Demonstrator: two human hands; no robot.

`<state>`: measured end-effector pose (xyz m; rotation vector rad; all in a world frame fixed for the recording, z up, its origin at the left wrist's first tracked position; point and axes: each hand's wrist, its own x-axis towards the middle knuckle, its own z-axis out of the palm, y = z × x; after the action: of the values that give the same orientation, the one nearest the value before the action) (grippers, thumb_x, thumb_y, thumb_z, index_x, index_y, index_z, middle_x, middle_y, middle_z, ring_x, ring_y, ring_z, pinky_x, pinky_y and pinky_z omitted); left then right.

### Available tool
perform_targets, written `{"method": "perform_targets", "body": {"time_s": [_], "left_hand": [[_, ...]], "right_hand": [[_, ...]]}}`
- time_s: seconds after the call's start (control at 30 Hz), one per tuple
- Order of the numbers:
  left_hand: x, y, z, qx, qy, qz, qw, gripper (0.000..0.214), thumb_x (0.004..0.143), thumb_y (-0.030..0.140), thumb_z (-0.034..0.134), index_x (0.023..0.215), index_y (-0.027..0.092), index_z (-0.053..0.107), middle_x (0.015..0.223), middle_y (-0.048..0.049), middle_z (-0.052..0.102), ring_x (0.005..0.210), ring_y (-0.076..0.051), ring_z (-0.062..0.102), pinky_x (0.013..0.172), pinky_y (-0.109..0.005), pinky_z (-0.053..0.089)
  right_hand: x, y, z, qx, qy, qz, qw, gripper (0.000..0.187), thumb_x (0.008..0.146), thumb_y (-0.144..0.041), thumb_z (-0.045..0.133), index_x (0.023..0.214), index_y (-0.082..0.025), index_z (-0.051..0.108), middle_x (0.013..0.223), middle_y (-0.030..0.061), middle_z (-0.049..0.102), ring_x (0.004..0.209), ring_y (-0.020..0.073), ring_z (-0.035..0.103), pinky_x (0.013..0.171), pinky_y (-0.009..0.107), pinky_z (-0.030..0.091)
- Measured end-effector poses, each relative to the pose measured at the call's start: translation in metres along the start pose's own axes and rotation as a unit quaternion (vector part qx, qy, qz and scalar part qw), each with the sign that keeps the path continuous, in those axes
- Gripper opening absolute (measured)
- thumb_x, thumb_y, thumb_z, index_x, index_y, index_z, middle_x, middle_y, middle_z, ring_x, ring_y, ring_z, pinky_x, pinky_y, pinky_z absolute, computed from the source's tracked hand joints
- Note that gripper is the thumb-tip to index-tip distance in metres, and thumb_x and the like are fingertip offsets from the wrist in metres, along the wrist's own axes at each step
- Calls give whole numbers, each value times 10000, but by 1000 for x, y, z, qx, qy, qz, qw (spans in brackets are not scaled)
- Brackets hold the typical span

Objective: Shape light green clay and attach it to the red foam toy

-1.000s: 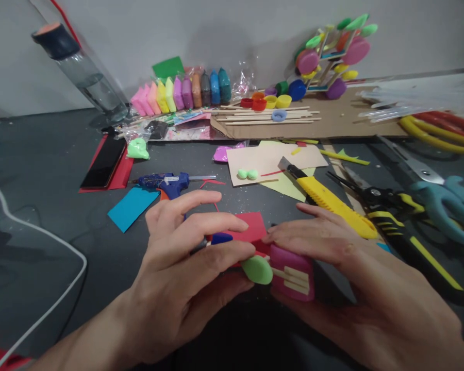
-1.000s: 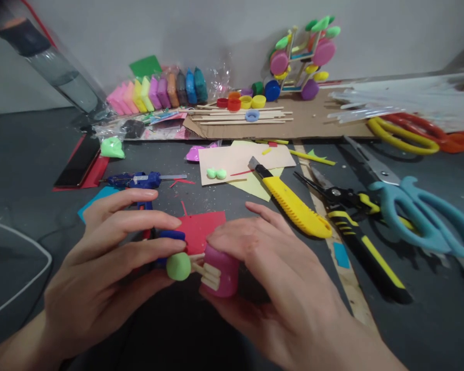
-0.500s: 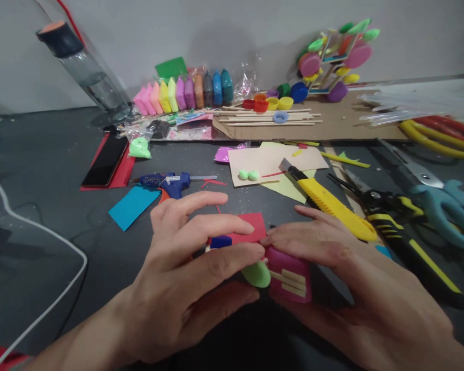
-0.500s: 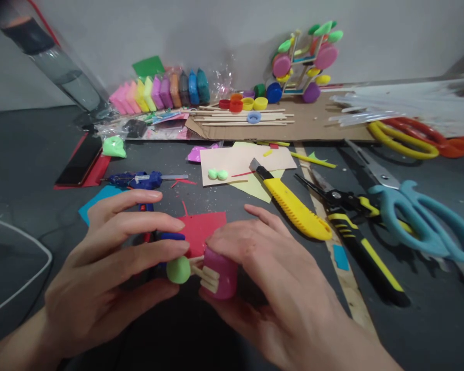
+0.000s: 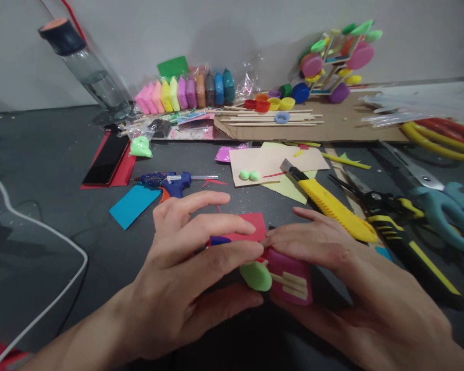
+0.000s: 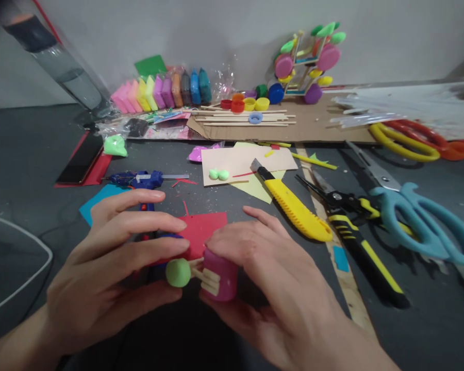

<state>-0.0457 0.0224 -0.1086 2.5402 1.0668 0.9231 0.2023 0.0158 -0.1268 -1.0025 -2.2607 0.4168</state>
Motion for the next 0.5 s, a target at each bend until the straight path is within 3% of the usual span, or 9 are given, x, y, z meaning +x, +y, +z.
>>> {"method": "perform_targets", "body": {"time_s": [0.17, 0.3, 0.4, 0.5], "left_hand": [[4, 0, -4, 2, 19, 6, 1000, 253, 909, 365, 729, 1120, 240, 668, 1149, -55, 752, 1263, -281, 596, 1139, -503, 411], [3, -3, -6, -37, 41, 7, 998, 500, 874, 494, 746, 1259, 216, 590, 1169, -86, 736, 1270, -299, 592, 1173, -524, 395], [-2, -5, -4, -99, 30, -58, 993, 704, 783, 478, 838, 1362, 214, 540, 1292, -121, 673, 1343, -326, 532, 1180, -515, 408], [-5, -5, -1, -150, -18, -140, 978, 754, 769, 368, 869, 1413, 269, 490, 1368, -116, 624, 1281, -300, 595, 1092, -453, 514]], "right_hand": [[-2, 1, 1, 50, 8, 29, 998, 344, 922, -383, 715, 1229, -288, 592, 1083, -15, 757, 1039, 200, 733, 1191, 441, 454], [-2, 3, -2, 96, 26, 59, 993, 333, 926, -400, 711, 1225, -306, 598, 1101, -8, 757, 1066, 223, 731, 1166, 480, 482], [-1, 2, -6, 112, 46, 72, 990, 322, 922, -391, 719, 1211, -305, 607, 1099, -5, 761, 1071, 220, 734, 1147, 444, 503], [1, 1, -8, 133, 66, 81, 986, 293, 899, -352, 752, 1160, -295, 633, 1074, -10, 767, 1063, 198, 739, 1085, 331, 546]]}}
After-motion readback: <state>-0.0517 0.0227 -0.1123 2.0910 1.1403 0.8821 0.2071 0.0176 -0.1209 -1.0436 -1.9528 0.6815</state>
